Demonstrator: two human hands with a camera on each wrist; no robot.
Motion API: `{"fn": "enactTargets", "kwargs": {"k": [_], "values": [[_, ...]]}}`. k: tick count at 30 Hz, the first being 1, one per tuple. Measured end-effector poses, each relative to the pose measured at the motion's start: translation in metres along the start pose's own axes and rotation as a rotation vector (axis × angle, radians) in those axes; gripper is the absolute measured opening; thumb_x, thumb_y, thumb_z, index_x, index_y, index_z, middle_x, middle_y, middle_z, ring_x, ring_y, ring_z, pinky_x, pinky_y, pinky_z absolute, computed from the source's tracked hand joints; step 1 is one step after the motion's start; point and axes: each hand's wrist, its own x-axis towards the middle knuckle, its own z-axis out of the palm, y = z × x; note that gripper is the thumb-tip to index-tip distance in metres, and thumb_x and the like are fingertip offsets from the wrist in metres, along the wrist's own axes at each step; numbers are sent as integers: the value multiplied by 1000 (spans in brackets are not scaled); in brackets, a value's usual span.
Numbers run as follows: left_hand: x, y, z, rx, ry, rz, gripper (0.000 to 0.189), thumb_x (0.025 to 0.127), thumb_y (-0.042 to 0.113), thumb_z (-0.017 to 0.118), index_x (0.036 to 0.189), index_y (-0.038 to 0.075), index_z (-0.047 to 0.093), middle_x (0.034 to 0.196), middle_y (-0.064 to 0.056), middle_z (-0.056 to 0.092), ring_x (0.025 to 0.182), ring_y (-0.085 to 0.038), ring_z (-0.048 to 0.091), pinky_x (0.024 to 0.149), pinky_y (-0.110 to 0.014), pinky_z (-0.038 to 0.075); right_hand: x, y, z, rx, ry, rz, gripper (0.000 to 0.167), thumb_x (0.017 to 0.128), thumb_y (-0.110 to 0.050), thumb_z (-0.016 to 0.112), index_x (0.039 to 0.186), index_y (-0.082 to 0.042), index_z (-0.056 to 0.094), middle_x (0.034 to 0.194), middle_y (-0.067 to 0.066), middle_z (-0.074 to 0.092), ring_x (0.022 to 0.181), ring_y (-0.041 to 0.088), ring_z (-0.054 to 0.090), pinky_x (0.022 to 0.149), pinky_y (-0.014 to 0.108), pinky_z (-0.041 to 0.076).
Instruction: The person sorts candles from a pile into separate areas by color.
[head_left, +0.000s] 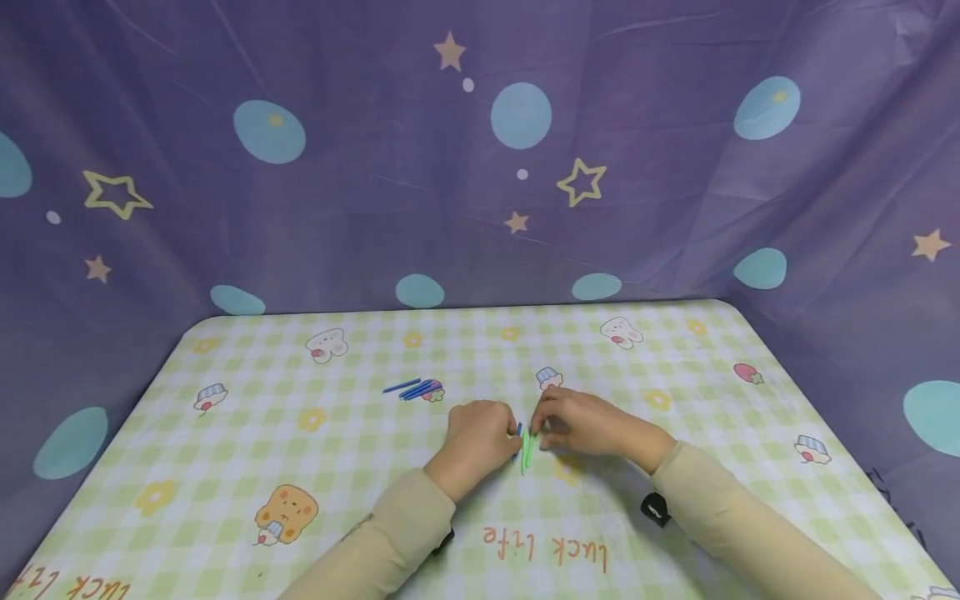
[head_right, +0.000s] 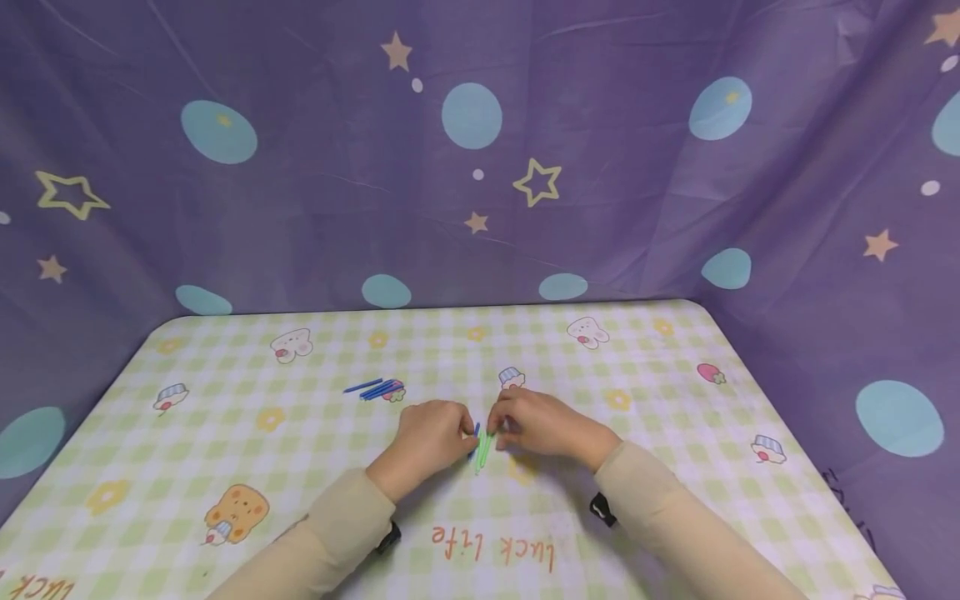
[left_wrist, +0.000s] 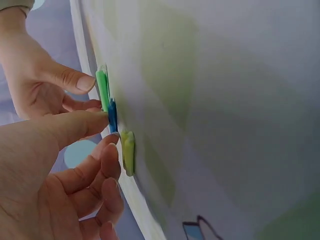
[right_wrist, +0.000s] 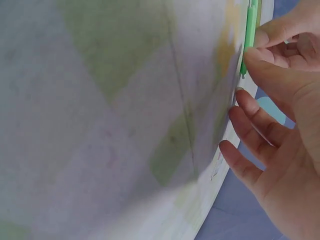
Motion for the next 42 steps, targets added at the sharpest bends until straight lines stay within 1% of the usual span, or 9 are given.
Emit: {"fn": "enactTargets", "kwargs": {"k": [2,5,12,17,25,31,35,39,42], "values": [[1,0,0,15,6,16,51,79,19,76,42,22,42,44,11,33,49,-11,38,52,-33,33,1,-1,1,0,-6,-3,19,84,-18,80,100,-15,71,102,-7,59,90,11,56,82,27,49],[3,0,1,47,5,13,58,79,18,74,37,22,34,40,10,25,45,-11,33,49,-31,30,2,-1,2,3,-14,-1,20,84,-17,80,101,-15,70,101,-7,59,90,12,55,81,27,49],[6,-1,3,82,-10,12,55,79,20,74,37,21,39,38,10,30,45,-12,37,46,-30,32,2,-3,1,4,-10,19,21,86,-19,79,104,-15,70,101,-6,60,88,12,55,80,27,48],[6,-1,2,102,-32,25,52,80,19,74,40,19,41,42,9,35,47,-12,40,47,-30,34,3,-1,2,-26,4,-23,16,85,-16,79,98,-14,72,99,-5,59,87,11,56,80,26,49],[5,2,3,181,-11,62,36,80,14,73,53,15,50,57,2,50,54,-16,49,51,-36,44,3,4,-1,-29,10,-7,12,82,-14,80,86,-19,70,90,-9,56,87,7,56,83,28,50],[4,3,-1,195,23,58,34,81,15,72,54,14,51,56,1,49,52,-16,49,50,-36,43,4,6,-2,-30,14,-32,13,82,-12,80,85,-18,69,88,-8,55,85,8,56,82,28,50],[4,-4,-8,144,75,70,26,87,16,71,65,14,57,61,1,56,56,-17,54,50,-36,44,4,6,-1,-27,13,-37,14,81,-12,81,83,-18,68,87,-8,54,83,7,55,81,27,50],[4,-19,-17,111,99,28,4,88,15,70,86,11,69,78,-2,69,70,-22,65,59,-39,48,4,5,0,-27,0,-9,14,82,-13,80,83,-20,68,88,-10,54,84,6,54,82,27,50],[3,-35,-23,96,127,-10,8,86,11,70,93,12,73,84,-1,72,76,-23,68,63,-40,50,3,4,-1,-31,-7,9,14,82,-14,80,83,-21,68,88,-11,54,84,5,54,82,27,50]]}}
